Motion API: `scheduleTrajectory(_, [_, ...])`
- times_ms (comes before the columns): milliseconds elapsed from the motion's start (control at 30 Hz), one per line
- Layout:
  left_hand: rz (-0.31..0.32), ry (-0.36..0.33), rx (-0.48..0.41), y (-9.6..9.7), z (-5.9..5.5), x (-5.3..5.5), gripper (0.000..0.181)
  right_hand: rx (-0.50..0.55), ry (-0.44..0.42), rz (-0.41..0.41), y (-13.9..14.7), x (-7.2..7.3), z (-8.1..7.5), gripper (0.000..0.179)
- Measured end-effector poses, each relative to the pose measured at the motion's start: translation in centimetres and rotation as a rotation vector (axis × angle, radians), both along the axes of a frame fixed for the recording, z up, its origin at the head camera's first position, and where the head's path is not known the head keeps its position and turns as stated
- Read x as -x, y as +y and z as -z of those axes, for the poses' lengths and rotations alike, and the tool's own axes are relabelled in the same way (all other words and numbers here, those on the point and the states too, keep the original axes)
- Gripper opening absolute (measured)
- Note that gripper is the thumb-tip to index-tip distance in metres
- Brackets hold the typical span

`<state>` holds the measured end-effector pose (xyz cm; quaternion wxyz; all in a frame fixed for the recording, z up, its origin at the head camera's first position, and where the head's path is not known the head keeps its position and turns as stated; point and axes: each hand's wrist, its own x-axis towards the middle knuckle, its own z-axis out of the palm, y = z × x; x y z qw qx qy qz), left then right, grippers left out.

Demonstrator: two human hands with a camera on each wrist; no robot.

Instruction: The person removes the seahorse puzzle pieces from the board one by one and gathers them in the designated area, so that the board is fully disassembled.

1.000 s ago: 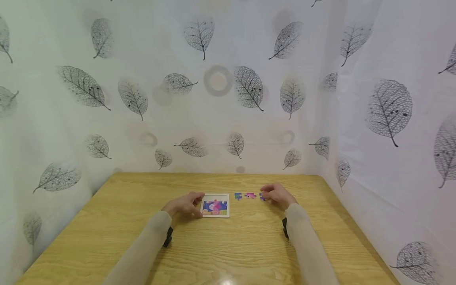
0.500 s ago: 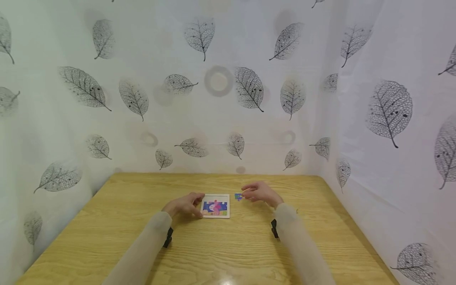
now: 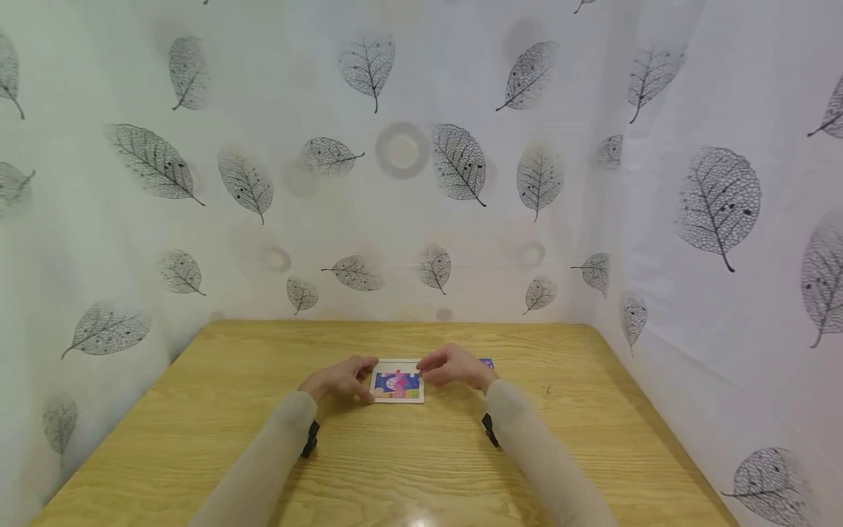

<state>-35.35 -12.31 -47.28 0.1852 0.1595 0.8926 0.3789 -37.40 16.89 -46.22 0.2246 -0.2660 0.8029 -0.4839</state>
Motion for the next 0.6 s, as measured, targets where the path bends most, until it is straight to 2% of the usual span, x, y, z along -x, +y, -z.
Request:
scheduleTrajectory(267, [-0.016,-0.025,-0.031,-0.1,0.1,-0.2,0.09,-0.052,0.03,-0.015,-2.4,-0.5,-0.3,0.034])
scheduleTrajectory(600, [-0.005,-0.004,-0.008,-0.1,-0.1,-0.1,0.089,-0.082,0.027,-0.028,-4.0,-0.3,-0.5,0.031])
